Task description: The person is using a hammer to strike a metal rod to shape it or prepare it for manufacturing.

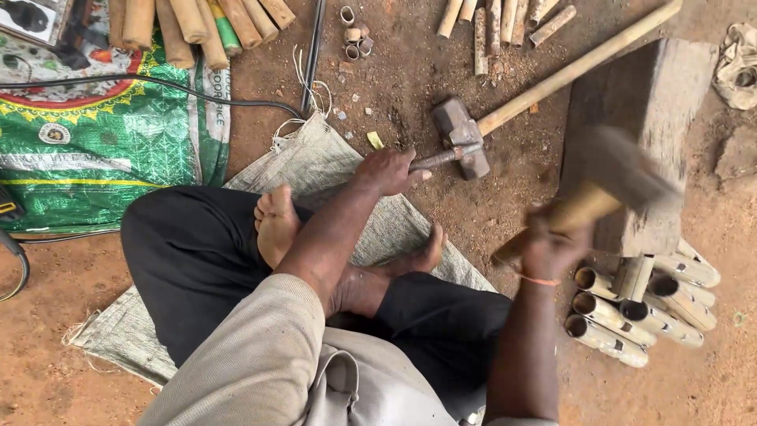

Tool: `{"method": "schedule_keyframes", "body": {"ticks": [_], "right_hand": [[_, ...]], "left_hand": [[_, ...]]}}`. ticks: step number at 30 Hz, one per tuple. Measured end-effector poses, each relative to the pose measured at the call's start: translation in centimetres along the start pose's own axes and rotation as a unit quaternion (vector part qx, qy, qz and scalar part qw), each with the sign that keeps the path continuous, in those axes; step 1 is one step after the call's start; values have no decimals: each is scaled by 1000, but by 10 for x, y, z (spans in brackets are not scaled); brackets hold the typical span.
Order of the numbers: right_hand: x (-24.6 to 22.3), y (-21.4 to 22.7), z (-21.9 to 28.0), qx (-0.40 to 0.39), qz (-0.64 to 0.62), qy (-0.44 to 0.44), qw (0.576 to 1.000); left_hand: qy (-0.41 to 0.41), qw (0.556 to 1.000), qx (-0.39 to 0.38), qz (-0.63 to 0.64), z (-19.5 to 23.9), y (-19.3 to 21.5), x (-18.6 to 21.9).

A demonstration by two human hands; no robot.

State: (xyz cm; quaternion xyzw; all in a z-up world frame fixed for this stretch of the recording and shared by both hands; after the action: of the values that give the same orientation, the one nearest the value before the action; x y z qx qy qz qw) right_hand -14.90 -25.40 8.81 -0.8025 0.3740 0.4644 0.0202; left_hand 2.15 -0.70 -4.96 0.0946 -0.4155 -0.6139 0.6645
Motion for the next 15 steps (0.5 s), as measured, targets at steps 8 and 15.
{"method": "schedule_keyframes", "body": {"ticks": [8, 15], "right_hand": [[67, -32, 34, -105, 156, 65, 980], [-7, -19, 9, -88, 162, -30, 982]], "left_hand": [[19, 998, -12, 60, 7, 15, 5], [80, 994, -44, 63, 18, 11, 8]]}}
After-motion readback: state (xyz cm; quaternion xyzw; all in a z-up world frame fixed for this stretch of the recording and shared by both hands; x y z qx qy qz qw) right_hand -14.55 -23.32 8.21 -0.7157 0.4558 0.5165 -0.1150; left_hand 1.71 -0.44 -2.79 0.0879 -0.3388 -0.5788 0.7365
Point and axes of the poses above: each hand's wrist, its own z-axis away from the middle knuckle, its own y-axis out of the back of the hand, x = y × z, the point moved 1 cm from there along -z, towards the middle knuckle, and after that the axes turned 15 degrees about y, right-handed, at the moved point
